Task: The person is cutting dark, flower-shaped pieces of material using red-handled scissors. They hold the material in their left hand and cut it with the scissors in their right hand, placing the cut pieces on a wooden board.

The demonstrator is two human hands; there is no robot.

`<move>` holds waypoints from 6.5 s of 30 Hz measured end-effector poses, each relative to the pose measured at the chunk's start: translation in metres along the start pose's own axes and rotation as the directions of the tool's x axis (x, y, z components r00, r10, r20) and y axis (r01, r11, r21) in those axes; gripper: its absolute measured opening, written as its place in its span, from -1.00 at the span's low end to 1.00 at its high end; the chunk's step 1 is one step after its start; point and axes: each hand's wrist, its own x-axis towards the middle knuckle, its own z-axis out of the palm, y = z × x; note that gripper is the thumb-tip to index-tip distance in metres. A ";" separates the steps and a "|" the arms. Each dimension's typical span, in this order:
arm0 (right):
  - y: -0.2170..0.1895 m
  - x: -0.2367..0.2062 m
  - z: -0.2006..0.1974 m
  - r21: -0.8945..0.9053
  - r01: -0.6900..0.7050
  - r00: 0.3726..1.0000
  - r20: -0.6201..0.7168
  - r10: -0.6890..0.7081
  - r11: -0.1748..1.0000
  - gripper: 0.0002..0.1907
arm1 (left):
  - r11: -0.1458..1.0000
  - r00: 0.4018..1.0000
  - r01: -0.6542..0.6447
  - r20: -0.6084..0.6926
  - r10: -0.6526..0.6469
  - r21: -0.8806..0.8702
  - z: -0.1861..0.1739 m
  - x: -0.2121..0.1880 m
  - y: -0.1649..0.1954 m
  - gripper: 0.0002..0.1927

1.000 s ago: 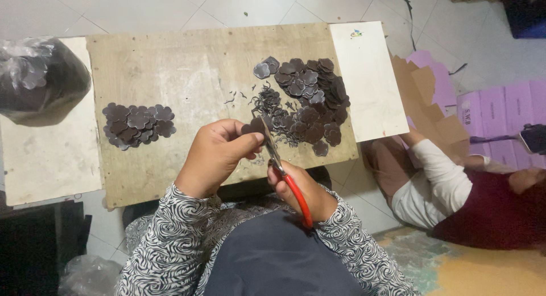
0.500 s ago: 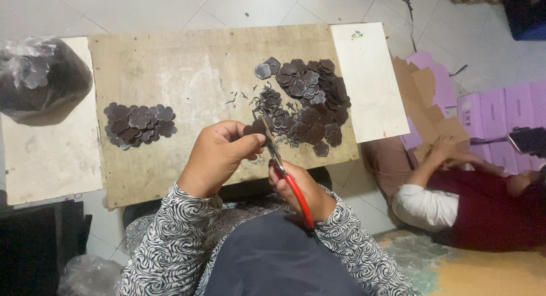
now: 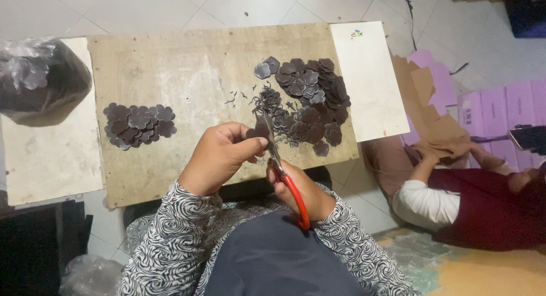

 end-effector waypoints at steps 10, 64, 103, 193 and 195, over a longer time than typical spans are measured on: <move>-0.001 -0.001 0.000 0.056 -0.050 0.998 -0.028 0.052 0.997 -0.27 | 1.000 1.000 0.005 -0.017 -0.005 -0.022 0.001 0.001 -0.001 -0.82; 0.006 -0.002 -0.001 0.224 -0.032 0.999 0.035 0.024 0.974 -0.13 | 0.961 0.982 -0.131 0.099 0.159 -0.242 0.017 0.000 -0.013 -0.91; 0.006 -0.002 0.008 0.267 -0.004 0.996 -0.084 0.027 0.964 -0.19 | 0.945 0.994 -0.106 -0.008 0.109 -0.308 0.030 0.002 -0.019 -0.89; 0.032 0.001 0.023 0.467 -0.076 0.985 -0.101 0.138 0.881 -0.50 | 0.968 0.988 -0.135 -0.103 0.116 -0.211 0.021 0.009 -0.020 -0.84; 0.033 0.001 0.020 0.472 -0.063 0.988 -0.097 0.123 0.880 -0.49 | 0.954 0.984 -0.174 -0.080 0.159 -0.243 0.020 0.011 -0.021 -0.83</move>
